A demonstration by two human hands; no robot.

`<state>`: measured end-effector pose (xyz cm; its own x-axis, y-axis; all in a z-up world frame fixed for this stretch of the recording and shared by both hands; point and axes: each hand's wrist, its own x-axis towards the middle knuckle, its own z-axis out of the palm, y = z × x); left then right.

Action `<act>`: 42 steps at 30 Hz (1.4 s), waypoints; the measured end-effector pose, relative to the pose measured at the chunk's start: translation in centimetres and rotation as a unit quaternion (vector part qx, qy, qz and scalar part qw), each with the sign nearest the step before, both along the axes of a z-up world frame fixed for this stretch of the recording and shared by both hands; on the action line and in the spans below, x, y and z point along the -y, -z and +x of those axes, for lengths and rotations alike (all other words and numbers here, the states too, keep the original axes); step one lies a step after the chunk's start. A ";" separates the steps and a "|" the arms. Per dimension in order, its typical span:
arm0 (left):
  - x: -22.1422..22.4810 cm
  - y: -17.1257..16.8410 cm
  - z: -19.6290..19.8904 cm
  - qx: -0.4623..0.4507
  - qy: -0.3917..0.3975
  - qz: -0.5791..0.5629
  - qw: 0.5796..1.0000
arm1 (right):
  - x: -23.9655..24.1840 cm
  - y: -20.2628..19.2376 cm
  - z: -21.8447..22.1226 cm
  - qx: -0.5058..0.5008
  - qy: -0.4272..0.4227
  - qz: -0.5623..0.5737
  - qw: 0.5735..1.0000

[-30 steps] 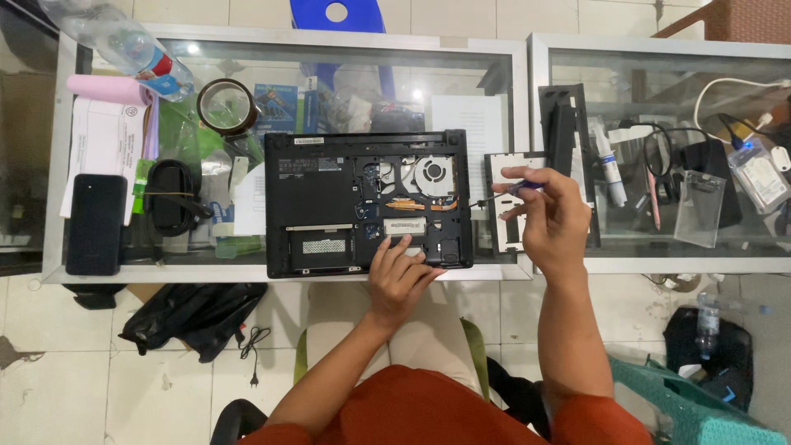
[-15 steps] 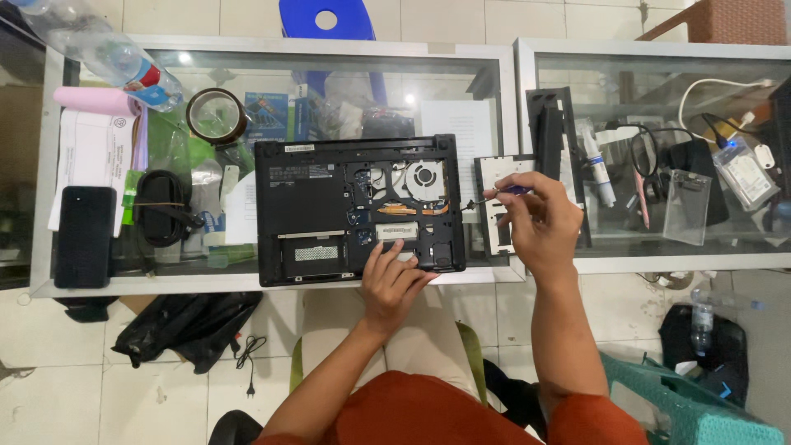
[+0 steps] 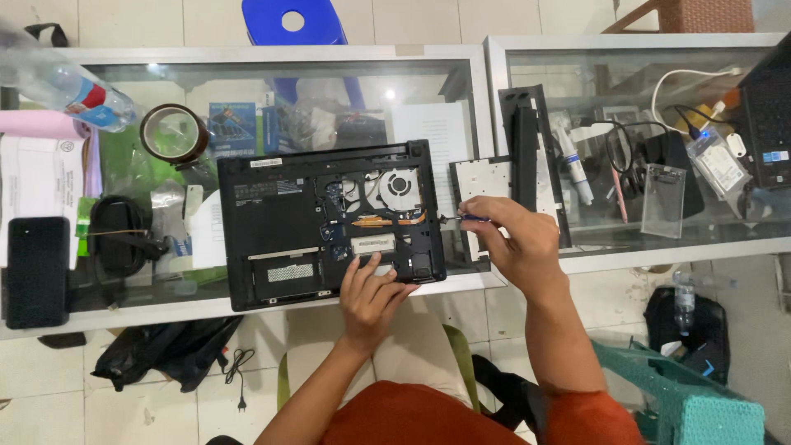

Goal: The person places a red laptop on their lap and uses a screwdriver to remove the screws from the bottom cover. They lift off the cover to reveal the internal components, then proceed to unscrew and remove the battery and other internal parts.

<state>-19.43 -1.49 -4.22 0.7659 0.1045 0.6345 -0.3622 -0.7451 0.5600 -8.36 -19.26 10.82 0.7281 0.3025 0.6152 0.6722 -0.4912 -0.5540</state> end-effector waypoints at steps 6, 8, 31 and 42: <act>0.0 0.1 0.5 0.022 -0.005 -0.004 1.000 | 0.5 0.4 0.8 -0.061 -0.031 0.085 0.994; 0.1 1.0 0.5 0.030 -0.009 0.004 1.000 | 1.0 0.8 0.9 -0.065 -0.029 0.081 0.994; 5.3 -5.8 8.7 -0.052 0.236 -0.242 0.940 | -1.0 -2.3 1.1 -0.130 -0.153 0.052 0.978; 6.8 -7.5 10.1 0.030 0.081 -0.342 0.936 | -1.0 0.8 0.7 -0.054 -0.048 0.208 0.975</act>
<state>-9.30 -8.32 3.24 0.7725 0.3869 0.5036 -0.4855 -0.1514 0.8610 -7.70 -18.30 10.06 0.7759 0.1122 0.6208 0.6309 -0.1458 -0.7621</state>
